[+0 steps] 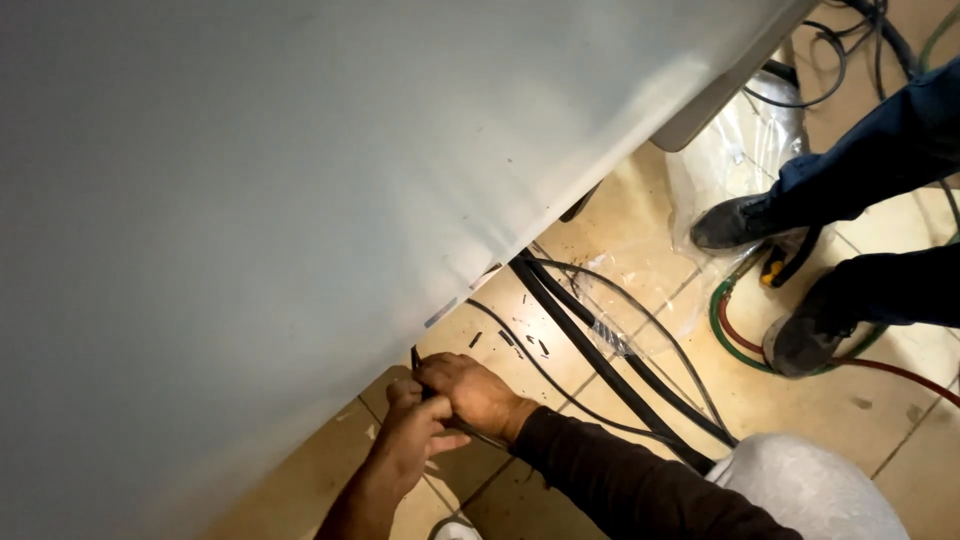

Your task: Repairing the electrical wiring of a commercial refrigerator or display case.

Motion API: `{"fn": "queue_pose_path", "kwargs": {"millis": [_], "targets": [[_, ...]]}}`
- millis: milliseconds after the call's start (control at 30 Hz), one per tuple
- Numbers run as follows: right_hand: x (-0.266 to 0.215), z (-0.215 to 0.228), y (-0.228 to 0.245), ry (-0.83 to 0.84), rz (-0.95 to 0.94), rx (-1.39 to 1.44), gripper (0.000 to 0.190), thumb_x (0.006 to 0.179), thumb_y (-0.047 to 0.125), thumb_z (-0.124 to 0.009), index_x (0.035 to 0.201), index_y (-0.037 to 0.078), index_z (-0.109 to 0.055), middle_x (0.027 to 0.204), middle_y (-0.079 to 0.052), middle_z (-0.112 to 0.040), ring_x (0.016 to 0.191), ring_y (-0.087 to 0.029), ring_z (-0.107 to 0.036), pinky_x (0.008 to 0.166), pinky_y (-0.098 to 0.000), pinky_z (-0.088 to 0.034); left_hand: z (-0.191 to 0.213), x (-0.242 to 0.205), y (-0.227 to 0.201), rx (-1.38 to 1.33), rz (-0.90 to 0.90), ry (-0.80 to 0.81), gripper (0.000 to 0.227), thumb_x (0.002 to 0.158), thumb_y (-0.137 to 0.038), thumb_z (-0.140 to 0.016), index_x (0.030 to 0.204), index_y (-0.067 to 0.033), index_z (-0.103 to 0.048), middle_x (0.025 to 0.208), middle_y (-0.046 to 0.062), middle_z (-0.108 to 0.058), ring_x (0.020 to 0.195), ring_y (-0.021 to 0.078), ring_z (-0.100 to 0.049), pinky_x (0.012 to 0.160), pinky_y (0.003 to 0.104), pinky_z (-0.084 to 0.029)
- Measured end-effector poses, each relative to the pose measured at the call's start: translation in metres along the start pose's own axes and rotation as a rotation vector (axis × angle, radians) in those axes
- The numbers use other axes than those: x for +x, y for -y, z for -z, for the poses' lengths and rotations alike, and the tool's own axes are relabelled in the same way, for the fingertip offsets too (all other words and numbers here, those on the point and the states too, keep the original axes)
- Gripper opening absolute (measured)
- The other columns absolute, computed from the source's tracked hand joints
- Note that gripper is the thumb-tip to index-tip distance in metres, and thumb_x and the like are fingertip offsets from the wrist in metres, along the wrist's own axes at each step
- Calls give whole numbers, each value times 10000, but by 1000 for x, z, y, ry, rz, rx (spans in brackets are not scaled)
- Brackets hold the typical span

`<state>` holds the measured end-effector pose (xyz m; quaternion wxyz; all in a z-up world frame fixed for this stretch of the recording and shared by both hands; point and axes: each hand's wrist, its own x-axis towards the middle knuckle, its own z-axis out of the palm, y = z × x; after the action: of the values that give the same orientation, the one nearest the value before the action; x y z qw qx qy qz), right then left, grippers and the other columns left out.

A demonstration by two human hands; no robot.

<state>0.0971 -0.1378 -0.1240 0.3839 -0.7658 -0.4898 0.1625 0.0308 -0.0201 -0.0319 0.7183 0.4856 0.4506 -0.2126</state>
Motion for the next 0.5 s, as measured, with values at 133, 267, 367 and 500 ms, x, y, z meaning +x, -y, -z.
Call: {"fn": "queue_pose_path", "kwargs": {"millis": [133, 267, 367, 500], "targets": [[-9, -7, -16, 44, 197, -204, 294, 863, 48, -731, 1120, 51, -588, 1156, -99, -710, 1190, -276, -656, 1067, -395, -539, 0, 10, 17, 42, 84, -113, 528, 934, 90, -636, 1277, -34, -253, 1096, 231, -565, 751, 264, -630, 559, 327, -553], [-23, 3, -24, -33, 250, -394, 331, 950, 150, -635, 1217, -31, -562, 974, -159, -712, 984, -310, -682, 983, -426, -541, 10, 31, 29, 273, -64, -243, 444, 831, 117, -623, 1219, -2, -442, 958, 174, -607, 724, 223, -603, 586, 317, -474], [-30, 25, -21, 9, -96, -171, 390, 913, 59, -625, 1300, 30, -595, 1000, -102, -702, 876, -234, -667, 900, -365, -557, 30, 32, 22, 833, -148, -367, 445, 870, -8, -549, 1304, -69, -469, 1156, 156, -587, 967, 294, -641, 845, 416, -542], [-41, 86, -2, -177, -617, 293, 183, 965, 223, -627, 963, 63, -717, 778, -37, -760, 611, -160, -634, 599, -286, -528, 39, 21, 14, 1661, -322, -501, 219, 983, -155, -495, 1111, -86, -659, 952, 128, -739, 833, 305, -728, 801, 472, -587]]}}
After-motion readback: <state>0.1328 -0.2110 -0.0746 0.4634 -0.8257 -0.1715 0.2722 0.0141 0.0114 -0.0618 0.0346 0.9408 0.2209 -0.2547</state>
